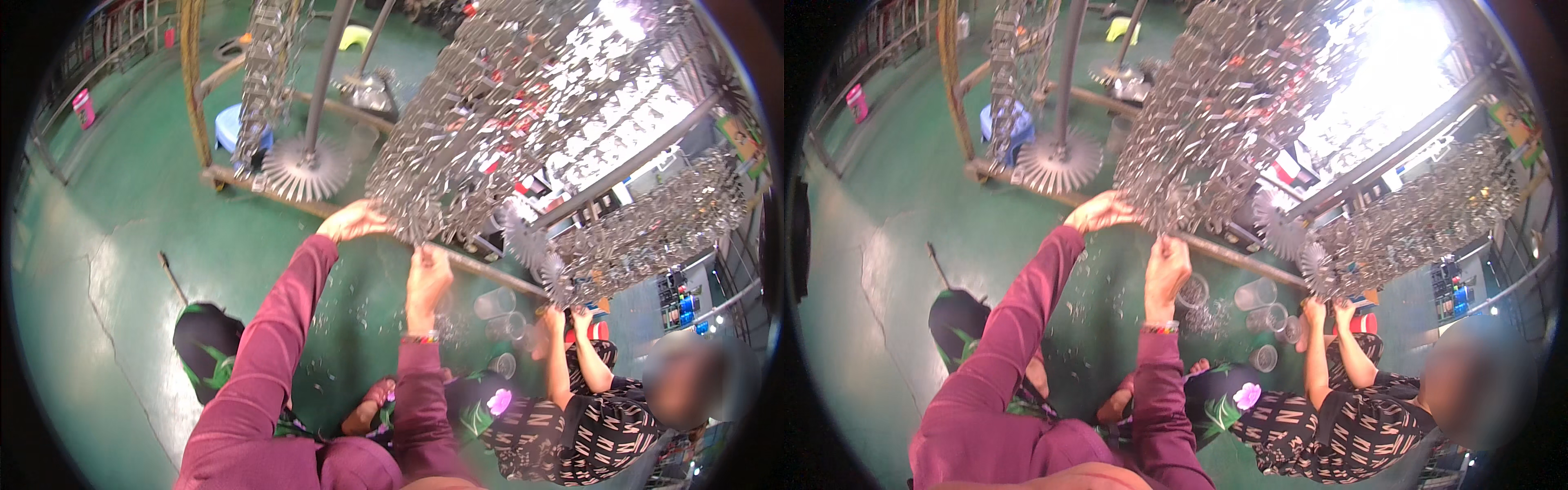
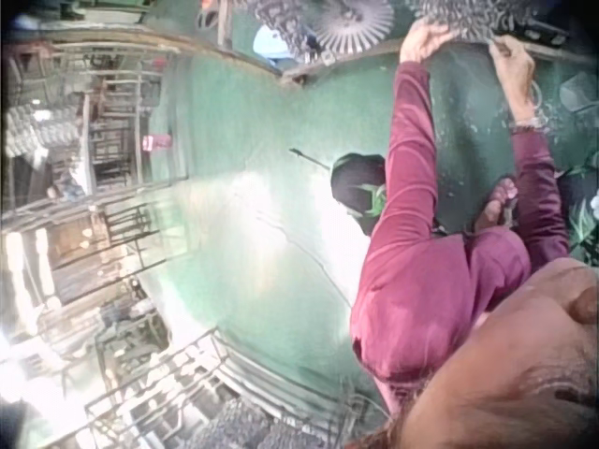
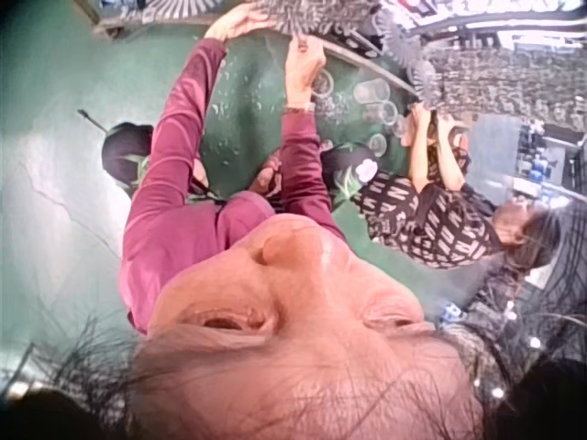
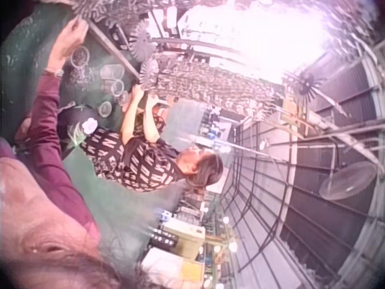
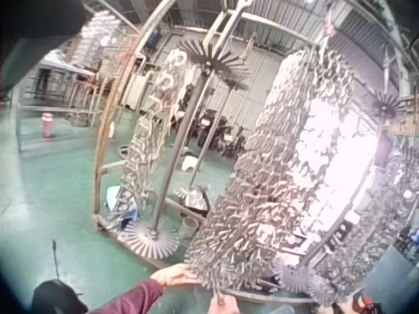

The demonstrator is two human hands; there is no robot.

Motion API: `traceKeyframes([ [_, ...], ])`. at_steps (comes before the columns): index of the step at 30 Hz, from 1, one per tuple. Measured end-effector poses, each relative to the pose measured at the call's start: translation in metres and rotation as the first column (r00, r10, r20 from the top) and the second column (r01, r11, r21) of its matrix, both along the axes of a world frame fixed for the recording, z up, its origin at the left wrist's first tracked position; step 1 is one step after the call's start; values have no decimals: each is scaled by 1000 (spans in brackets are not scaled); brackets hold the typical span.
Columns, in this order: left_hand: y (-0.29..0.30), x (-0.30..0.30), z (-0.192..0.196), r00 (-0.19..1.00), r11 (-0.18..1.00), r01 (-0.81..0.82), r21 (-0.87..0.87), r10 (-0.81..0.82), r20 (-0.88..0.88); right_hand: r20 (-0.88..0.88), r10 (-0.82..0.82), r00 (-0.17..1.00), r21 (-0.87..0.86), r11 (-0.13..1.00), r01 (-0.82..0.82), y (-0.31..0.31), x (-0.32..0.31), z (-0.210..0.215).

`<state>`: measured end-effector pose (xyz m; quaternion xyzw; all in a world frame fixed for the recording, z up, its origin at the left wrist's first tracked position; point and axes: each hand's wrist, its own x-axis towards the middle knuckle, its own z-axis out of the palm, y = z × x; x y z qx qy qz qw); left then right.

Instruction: The person sits on the floor and repeatedly picks up small metal rings and hooks, then attaches them to a hanging metal rack. The person works continuously, linking the small parts by hand without using tools.

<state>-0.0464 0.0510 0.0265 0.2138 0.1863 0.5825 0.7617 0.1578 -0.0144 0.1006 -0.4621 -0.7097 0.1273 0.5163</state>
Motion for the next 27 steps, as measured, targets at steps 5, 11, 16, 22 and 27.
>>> traceKeyframes([
  [5, 10, 6, -16, 998, 993, 26, 118, -34, 58, 143, -17, 990, 74, 997, 7, -5, 7, 8],
  [11, 7, 3, -17, 1000, 985, 13, 172, -16, 13, 257, -34, 966, 140, 990, -3, 13, -4, 10],
  [16, -2, -3, -5, 1000, 990, -4, 141, 5, -6, 280, 61, 958, 111, 989, -96, -5, -2, 15],
  [22, -4, 6, 2, 999, 986, -12, 167, 21, -49, 294, 65, 954, 108, 989, -101, -36, 22, 19],
  [27, 5, 4, -12, 998, 987, -38, 158, 45, -41, 316, 175, 933, 8, 982, -187, -94, 39, 49],
])
